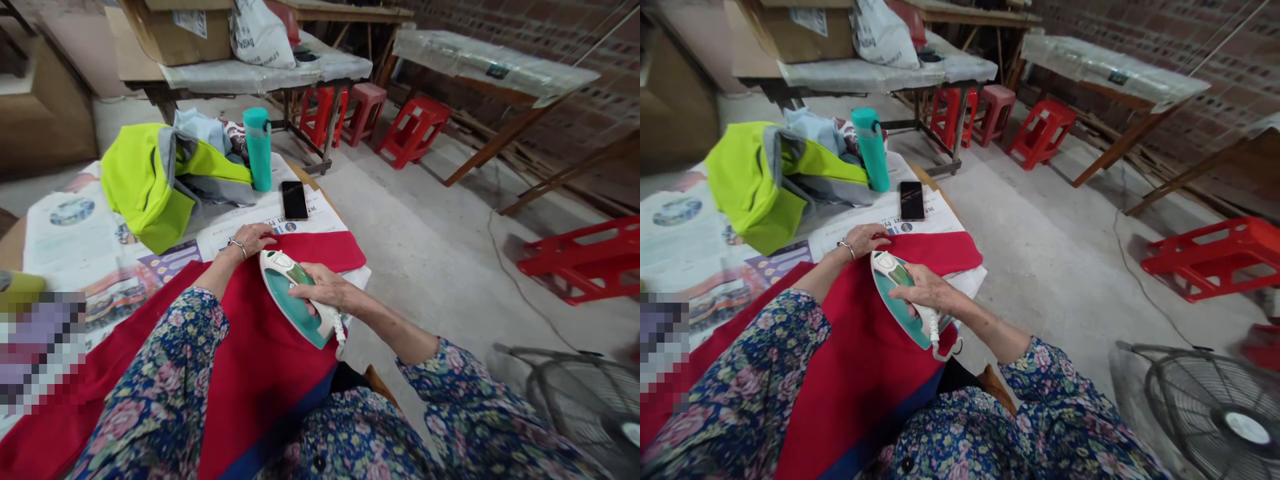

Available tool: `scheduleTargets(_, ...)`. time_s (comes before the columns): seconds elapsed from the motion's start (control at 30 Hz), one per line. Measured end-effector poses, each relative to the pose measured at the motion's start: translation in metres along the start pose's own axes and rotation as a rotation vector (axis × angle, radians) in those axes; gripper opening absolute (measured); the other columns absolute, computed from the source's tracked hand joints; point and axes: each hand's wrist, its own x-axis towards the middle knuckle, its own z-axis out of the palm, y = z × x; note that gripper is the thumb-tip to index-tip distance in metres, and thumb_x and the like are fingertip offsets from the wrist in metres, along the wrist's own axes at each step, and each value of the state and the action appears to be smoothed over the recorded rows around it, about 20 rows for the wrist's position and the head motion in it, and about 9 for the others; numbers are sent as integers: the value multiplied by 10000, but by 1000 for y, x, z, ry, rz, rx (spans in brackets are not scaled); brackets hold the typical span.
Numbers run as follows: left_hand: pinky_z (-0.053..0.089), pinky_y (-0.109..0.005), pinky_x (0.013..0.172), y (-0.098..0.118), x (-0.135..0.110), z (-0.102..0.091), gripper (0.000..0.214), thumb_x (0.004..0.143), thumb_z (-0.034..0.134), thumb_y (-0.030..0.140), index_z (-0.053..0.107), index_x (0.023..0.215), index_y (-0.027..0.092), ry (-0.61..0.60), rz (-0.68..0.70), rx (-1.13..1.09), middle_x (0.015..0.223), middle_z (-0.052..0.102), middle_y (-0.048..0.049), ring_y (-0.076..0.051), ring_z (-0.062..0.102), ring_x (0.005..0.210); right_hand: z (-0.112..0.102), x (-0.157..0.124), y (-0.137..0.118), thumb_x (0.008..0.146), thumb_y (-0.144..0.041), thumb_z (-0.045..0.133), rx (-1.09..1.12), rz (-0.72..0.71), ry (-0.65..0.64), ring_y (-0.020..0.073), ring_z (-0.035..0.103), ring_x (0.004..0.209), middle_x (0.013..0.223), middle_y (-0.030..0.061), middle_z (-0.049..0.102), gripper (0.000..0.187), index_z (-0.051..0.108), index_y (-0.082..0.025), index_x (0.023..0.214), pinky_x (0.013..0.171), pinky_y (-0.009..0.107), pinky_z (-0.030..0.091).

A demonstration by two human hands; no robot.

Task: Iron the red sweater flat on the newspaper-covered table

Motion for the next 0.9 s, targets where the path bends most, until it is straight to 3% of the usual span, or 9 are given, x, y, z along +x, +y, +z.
scheduleTargets(0.13,548,-317,888,-5,5,0,154,901,736,368,821,1004,289,20,-38,-45,999,819,-22,-218,721,954,0,5,-6,937,-216,708,-45,22,15,130,518,419,506,-83,572,212,500,-248,908,406,210,423)
scheduleTargets(0.23,551,-338,955,-2,-4,-4,168,940,684,324,819,1016,260,86,-82,-40,1057,817,-58,-229,713,1014,0,7,0,949,-260,731,-98,-12,37,134,529,420,501,-88,564,246,487,-259,921,425,216,438)
scheduleTargets(0.4,491,-514,1173,15,-63,2,413,1046,484,276,778,1331,220,344,-186,66,1456,740,-151,-324,632,1363,5,11,5,965,-246,710,-154,-34,95,155,575,449,509,-83,562,243,468,-261,941,460,231,466)
scheduleTargets(0.5,411,-607,1285,33,-113,28,535,1052,450,296,665,1540,260,390,-235,87,1647,628,-150,-342,547,1539,7,15,2,961,-241,706,-155,-19,130,167,588,463,516,-79,561,241,466,-259,960,452,236,463)
scheduleTargets(0.63,253,-739,1349,66,-169,76,646,1047,441,368,523,1676,245,309,-278,79,1716,542,-172,-374,428,1656,9,19,-1,963,-213,723,-117,-41,171,141,542,433,523,-80,554,262,468,-261,928,422,222,442)
scheduleTargets(0.77,166,-758,1370,105,-202,114,729,1050,447,413,412,1736,168,305,-270,86,1767,437,-219,-395,367,1687,9,21,-2,962,-181,747,-92,-103,178,116,522,436,550,-78,547,301,472,-260,868,419,204,445)
scheduleTargets(0.9,180,-787,1357,145,-223,138,875,1014,546,538,379,1735,71,280,-239,119,1777,373,-288,-469,324,1690,5,21,-9,999,-171,704,-111,-86,195,116,528,464,583,-48,564,306,477,-247,808,438,209,458)
